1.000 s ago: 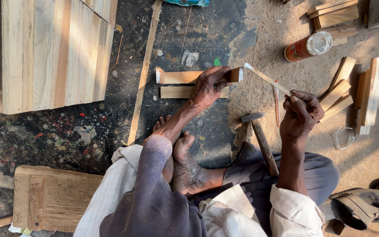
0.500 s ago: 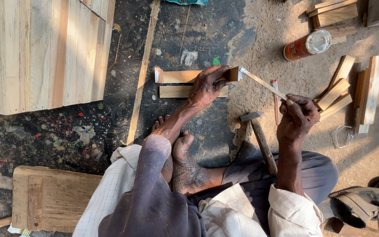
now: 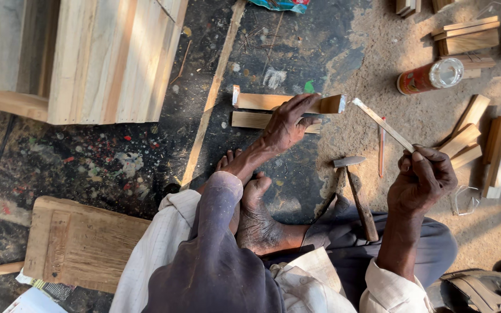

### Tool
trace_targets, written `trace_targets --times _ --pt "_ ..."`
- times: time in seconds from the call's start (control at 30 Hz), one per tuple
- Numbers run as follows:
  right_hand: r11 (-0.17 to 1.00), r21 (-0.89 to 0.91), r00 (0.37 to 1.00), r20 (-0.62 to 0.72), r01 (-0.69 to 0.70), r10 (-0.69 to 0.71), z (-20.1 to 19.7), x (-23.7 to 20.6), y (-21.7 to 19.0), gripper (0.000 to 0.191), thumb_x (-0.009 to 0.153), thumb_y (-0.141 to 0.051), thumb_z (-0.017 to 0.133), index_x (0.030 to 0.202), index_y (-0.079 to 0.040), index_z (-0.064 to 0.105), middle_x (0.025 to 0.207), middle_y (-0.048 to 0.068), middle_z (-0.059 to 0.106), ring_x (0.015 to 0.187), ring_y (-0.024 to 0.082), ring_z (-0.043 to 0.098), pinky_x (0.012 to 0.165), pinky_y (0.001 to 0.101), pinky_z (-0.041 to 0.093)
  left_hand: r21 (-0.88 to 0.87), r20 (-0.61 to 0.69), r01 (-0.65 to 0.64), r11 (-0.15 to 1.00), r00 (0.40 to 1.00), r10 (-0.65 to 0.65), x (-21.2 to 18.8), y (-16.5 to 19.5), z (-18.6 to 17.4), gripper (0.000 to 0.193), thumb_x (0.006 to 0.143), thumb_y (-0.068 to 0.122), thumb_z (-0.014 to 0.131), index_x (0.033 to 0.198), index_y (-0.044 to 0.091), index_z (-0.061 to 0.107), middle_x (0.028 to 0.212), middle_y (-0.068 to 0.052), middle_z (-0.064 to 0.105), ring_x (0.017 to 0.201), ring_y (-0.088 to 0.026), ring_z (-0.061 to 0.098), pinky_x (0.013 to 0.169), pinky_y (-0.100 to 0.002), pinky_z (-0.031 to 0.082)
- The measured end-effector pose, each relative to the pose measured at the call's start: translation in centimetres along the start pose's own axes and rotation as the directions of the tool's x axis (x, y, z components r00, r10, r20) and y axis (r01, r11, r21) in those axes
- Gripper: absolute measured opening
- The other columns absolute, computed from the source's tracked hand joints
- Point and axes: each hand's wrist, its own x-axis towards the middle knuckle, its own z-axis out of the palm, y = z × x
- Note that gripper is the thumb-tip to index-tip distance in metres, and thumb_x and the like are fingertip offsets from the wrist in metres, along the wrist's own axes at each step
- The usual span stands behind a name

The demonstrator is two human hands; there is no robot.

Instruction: The person assembles small wooden boxes by applying glue to the edges of wooden pieces and joining them together. They use a hammer to tap the joints and ensure alignment while working on the floor.

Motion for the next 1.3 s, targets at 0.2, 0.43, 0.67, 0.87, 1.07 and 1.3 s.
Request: trace_targets --times 0.2,0.43,0.67,0.87,1.07,1.3 --pt "0.982 -0.187 0.978 0.194 -0.035 0.072 9.4 -3.1 2.6 0.009 0.099 0.008 0.062 0.106 0.008 0.069 0.082 0.012 0.067 0.069 0.016 0.061 0.063 0.0253 0.047 0.291 -0.305 -0.165 0.942 0.918 0.254 -8.8 1.0 -6.5 0.036 0.095 0.012 0.076 0.130 0.009 0.067 0.119 -0.006 0.073 0.105 -0.024 0.072 0.097 -0.039 0.058" --pt "0.976 -0.155 0.939 0.284 -0.154 0.194 16.9 -4.7 6.8 0.007 0.098 0.005 0.065 0.104 0.007 0.068 0.089 0.010 0.068 0.075 0.013 0.061 0.070 0.0273 0.048 0.070 -0.535 0.150 0.986 0.840 -0.090 -10.1 0.5 -14.1 0.060 0.093 0.030 0.083 0.138 0.010 0.049 0.143 -0.010 0.057 0.128 -0.029 0.060 0.100 -0.039 0.056" --pt "0.972 -0.157 0.935 0.284 -0.175 0.214 17.3 -5.5 8.9 0.008 0.098 0.004 0.065 0.105 0.007 0.068 0.089 0.011 0.069 0.076 0.013 0.061 0.070 0.0271 0.048 0.007 -0.352 0.100 0.995 0.932 -0.091 -5.9 -0.2 -17.5 0.063 0.093 0.018 0.083 0.147 0.008 0.051 0.144 -0.013 0.062 0.136 -0.032 0.060 0.110 -0.042 0.052" --pt "0.972 -0.110 0.943 0.243 -0.208 0.229 16.3 -5.7 8.8 0.007 0.099 0.004 0.064 0.104 0.005 0.068 0.093 0.011 0.069 0.077 0.013 0.061 0.071 0.0262 0.048 -0.030 -0.364 0.101 0.994 0.926 -0.105 -5.6 -0.5 -16.6 0.047 0.094 0.012 0.079 0.137 0.006 0.062 0.128 -0.014 0.071 0.119 -0.029 0.072 0.098 -0.037 0.059" --pt "0.970 -0.151 0.939 0.258 -0.193 0.227 15.7 -5.6 8.3 0.009 0.096 0.002 0.064 0.102 0.006 0.068 0.090 0.010 0.068 0.074 0.013 0.059 0.069 0.0261 0.048 -0.025 -0.359 0.107 0.994 0.927 -0.109 -5.5 -0.5 -16.2 0.047 0.092 0.006 0.075 0.137 0.004 0.063 0.129 -0.015 0.071 0.119 -0.028 0.072 0.098 -0.036 0.059" --pt "0.965 -0.169 0.937 0.253 -0.201 0.240 17.1 -5.7 7.5 0.006 0.103 0.001 0.065 0.105 0.006 0.068 0.091 0.010 0.066 0.079 0.012 0.059 0.074 0.0251 0.047 -0.248 -0.319 0.138 0.959 0.923 -0.215 -5.4 -0.3 -15.9 0.040 0.098 0.006 0.070 0.137 0.003 0.061 0.131 -0.016 0.069 0.114 -0.025 0.074 0.092 -0.033 0.066"
